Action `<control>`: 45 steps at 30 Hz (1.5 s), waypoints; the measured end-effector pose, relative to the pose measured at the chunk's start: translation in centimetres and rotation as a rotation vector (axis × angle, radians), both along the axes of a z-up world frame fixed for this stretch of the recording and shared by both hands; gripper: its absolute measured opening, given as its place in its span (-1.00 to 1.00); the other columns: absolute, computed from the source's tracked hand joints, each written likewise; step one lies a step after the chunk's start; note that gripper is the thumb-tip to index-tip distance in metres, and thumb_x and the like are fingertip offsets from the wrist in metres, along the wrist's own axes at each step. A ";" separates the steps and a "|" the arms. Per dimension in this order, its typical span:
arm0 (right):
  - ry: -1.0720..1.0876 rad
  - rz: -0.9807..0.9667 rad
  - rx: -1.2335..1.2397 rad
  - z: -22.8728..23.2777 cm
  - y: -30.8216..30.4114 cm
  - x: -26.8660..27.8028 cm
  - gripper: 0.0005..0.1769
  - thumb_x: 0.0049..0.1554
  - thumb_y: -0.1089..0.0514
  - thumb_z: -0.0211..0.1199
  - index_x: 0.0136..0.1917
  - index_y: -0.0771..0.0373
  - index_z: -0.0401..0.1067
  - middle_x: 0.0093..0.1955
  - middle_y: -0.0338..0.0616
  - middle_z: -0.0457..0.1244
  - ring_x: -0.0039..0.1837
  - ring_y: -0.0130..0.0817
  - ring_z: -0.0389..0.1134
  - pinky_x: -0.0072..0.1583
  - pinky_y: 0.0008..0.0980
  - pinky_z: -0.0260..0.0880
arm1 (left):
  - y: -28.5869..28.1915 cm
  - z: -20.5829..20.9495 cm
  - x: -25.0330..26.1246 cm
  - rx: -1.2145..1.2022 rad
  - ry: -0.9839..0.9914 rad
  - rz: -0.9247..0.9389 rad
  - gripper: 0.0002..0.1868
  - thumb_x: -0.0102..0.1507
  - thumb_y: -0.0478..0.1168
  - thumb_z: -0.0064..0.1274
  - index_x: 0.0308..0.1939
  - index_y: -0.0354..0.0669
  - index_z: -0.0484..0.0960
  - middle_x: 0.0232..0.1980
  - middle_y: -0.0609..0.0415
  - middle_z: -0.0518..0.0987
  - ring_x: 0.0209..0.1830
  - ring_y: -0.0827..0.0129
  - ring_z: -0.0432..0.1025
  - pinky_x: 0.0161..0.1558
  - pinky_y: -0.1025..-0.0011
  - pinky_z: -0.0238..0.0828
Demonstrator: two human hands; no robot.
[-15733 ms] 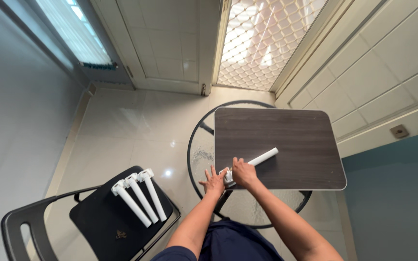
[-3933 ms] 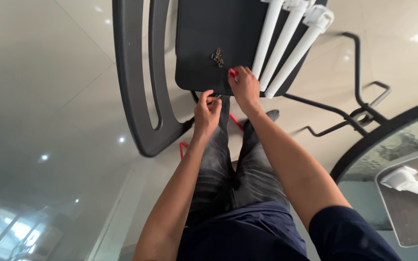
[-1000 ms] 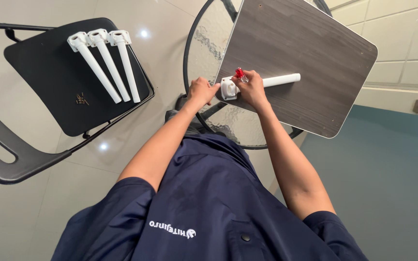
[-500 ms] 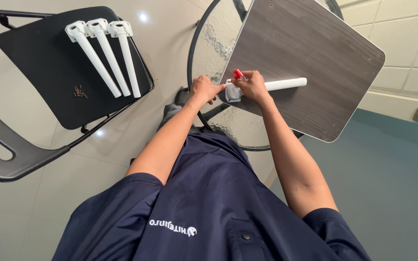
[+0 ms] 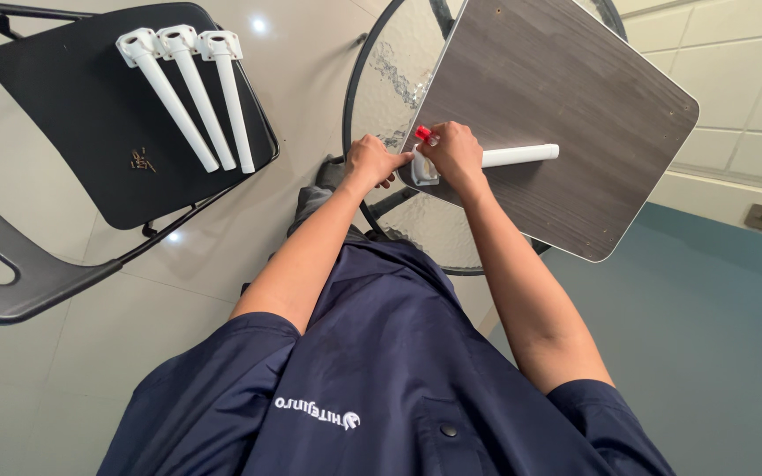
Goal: The person flips a tabletop onto a glass table and attaches a white plastic leg using a screwdriver. They insert screws into the leg bracket and tighten them to secure the leg to the tabletop.
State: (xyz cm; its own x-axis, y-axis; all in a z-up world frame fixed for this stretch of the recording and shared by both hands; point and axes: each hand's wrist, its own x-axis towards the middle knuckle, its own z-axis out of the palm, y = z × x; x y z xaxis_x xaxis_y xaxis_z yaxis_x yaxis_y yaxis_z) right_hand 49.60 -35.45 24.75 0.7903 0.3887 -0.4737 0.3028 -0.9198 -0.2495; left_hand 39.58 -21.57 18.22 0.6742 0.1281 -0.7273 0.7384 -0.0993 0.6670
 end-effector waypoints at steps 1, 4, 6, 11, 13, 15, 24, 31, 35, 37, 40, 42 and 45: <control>-0.011 -0.019 -0.004 0.0 0.1 -0.2 -0.62 -0.05 -0.02 0.49 0.03 0.12 0.64 -0.13 0.03 0.42 -0.03 0.04 0.44 -0.03 -0.04 0.42 | 0.0 0.0 0.0 0.003 -0.003 -0.004 -0.48 0.15 0.15 0.32 -0.58 -0.27 0.68 -0.58 0.04 0.66 -0.66 0.43 0.58 -0.56 0.52 0.55; 0.001 -0.105 -0.008 -0.6 -0.1 -0.7 -0.60 -0.02 -0.05 0.47 0.04 0.17 0.62 -0.13 0.07 0.42 -0.03 0.03 0.45 0.01 -0.05 0.42 | -0.1 -0.1 -0.2 0.012 -0.009 -0.011 -0.47 0.16 0.15 0.31 -0.59 -0.27 0.68 -0.59 0.04 0.65 -0.66 0.43 0.58 -0.56 0.51 0.55; 0.070 -0.190 0.001 -1.3 -0.9 -0.8 -0.61 0.04 -0.08 0.44 0.05 0.18 0.62 -0.16 0.09 0.43 -0.05 -0.02 0.47 0.03 -0.07 0.42 | -0.2 -0.1 -0.2 0.018 -0.006 0.004 -0.48 0.15 0.14 0.32 -0.59 -0.27 0.68 -0.59 0.04 0.65 -0.66 0.43 0.58 -0.56 0.51 0.56; -0.103 -0.205 0.360 -2.0 -4.3 -0.5 -0.67 0.21 0.01 0.36 0.07 0.33 0.58 -0.10 0.03 0.39 -0.06 -0.21 0.44 0.03 -0.21 0.41 | -0.4 -0.3 -0.1 0.050 0.003 -0.028 -0.43 0.16 0.23 0.26 -0.59 -0.24 0.69 -0.60 0.02 0.65 -0.67 0.42 0.58 -0.55 0.51 0.56; -0.105 -0.271 0.511 -1.5 -4.9 -0.6 -0.71 0.27 0.06 0.33 0.09 0.35 0.56 -0.09 -0.05 0.35 -0.06 -0.30 0.39 0.01 -0.31 0.38 | -0.2 -0.3 0.1 0.052 0.017 -0.037 -0.39 0.16 0.27 0.24 -0.58 -0.25 0.68 -0.60 0.01 0.64 -0.67 0.41 0.58 -0.54 0.50 0.57; 0.095 -0.489 0.625 0.3 -6.2 -1.0 -0.73 0.32 0.06 0.26 0.11 0.32 0.51 -0.16 -0.14 0.29 -0.14 -0.41 0.34 -0.06 -0.43 0.35 | -0.4 -0.1 0.3 0.049 0.027 -0.036 -0.35 0.15 0.32 0.23 -0.56 -0.27 0.67 -0.60 0.01 0.63 -0.67 0.40 0.57 -0.53 0.47 0.59; 0.106 -0.399 1.065 4.3 -6.3 -2.6 -0.75 0.34 0.30 0.28 0.25 0.32 0.32 0.15 -0.08 0.37 0.22 -0.38 0.42 0.24 -0.41 0.47 | -1.5 0.7 0.1 0.156 0.070 0.075 -0.37 0.09 0.32 0.31 -0.60 -0.24 0.70 -0.63 0.05 0.63 -0.67 0.41 0.56 -0.43 0.46 0.58; 0.180 -0.265 1.067 1.9 -6.3 -3.3 -0.76 0.32 0.43 0.23 0.23 0.34 0.30 0.20 -0.03 0.36 0.26 -0.37 0.41 0.28 -0.41 0.47 | -1.9 0.2 -0.1 0.159 0.064 0.154 -0.41 0.04 0.27 0.37 -0.59 -0.23 0.69 -0.62 0.04 0.63 -0.69 0.40 0.55 -0.45 0.47 0.58; 0.229 -0.250 1.033 1.0 -6.4 -3.3 -0.77 0.33 0.43 0.23 0.22 0.33 0.32 0.20 -0.04 0.37 0.20 -0.43 0.39 0.23 -0.44 0.46 | -2.0 0.2 -0.3 0.156 0.059 0.178 -0.41 0.03 0.26 0.39 -0.58 -0.24 0.68 -0.62 0.03 0.63 -0.70 0.41 0.54 -0.49 0.50 0.57; 0.235 -0.232 1.035 0.7 -6.3 -3.2 -0.77 0.33 0.43 0.24 0.22 0.33 0.32 0.19 -0.05 0.37 0.18 -0.44 0.39 0.22 -0.44 0.47 | -2.0 0.3 -0.4 0.160 0.059 0.184 -0.41 0.03 0.26 0.39 -0.57 -0.25 0.68 -0.62 0.03 0.63 -0.71 0.41 0.54 -0.49 0.50 0.57; 0.203 -0.184 1.005 0.7 -6.2 -3.2 -0.79 0.32 0.40 0.25 0.20 0.33 0.33 0.18 -0.05 0.38 0.18 -0.44 0.41 0.21 -0.44 0.50 | -2.1 0.3 -0.4 0.165 0.035 0.196 -0.40 0.02 0.26 0.41 -0.57 -0.27 0.68 -0.62 0.01 0.63 -0.70 0.40 0.55 -0.49 0.50 0.57; 0.167 -0.162 0.932 1.2 -6.1 -3.3 -0.79 0.29 0.39 0.26 0.18 0.33 0.34 0.18 -0.06 0.39 0.18 -0.44 0.45 0.20 -0.44 0.53 | -2.2 0.4 -0.5 0.171 0.036 0.196 -0.40 0.02 0.26 0.41 -0.56 -0.28 0.67 -0.61 0.01 0.63 -0.70 0.39 0.55 -0.49 0.50 0.57; 0.112 -0.093 0.850 2.3 -5.6 -3.5 -0.79 0.27 0.38 0.30 0.15 0.32 0.36 0.17 -0.03 0.41 0.14 -0.39 0.47 0.14 -0.42 0.55 | -2.3 0.5 -0.5 0.168 0.026 0.198 -0.41 0.04 0.26 0.40 -0.56 -0.26 0.68 -0.61 0.02 0.63 -0.69 0.40 0.55 -0.49 0.50 0.57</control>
State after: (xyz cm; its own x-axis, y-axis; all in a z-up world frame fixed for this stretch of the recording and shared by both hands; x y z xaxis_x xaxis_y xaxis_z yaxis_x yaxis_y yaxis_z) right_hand 46.09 -41.08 27.07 0.8026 0.5826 -0.1283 0.1679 -0.4269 -0.8886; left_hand 39.04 -23.84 18.70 0.6057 0.3762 -0.7012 0.7710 -0.0595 0.6341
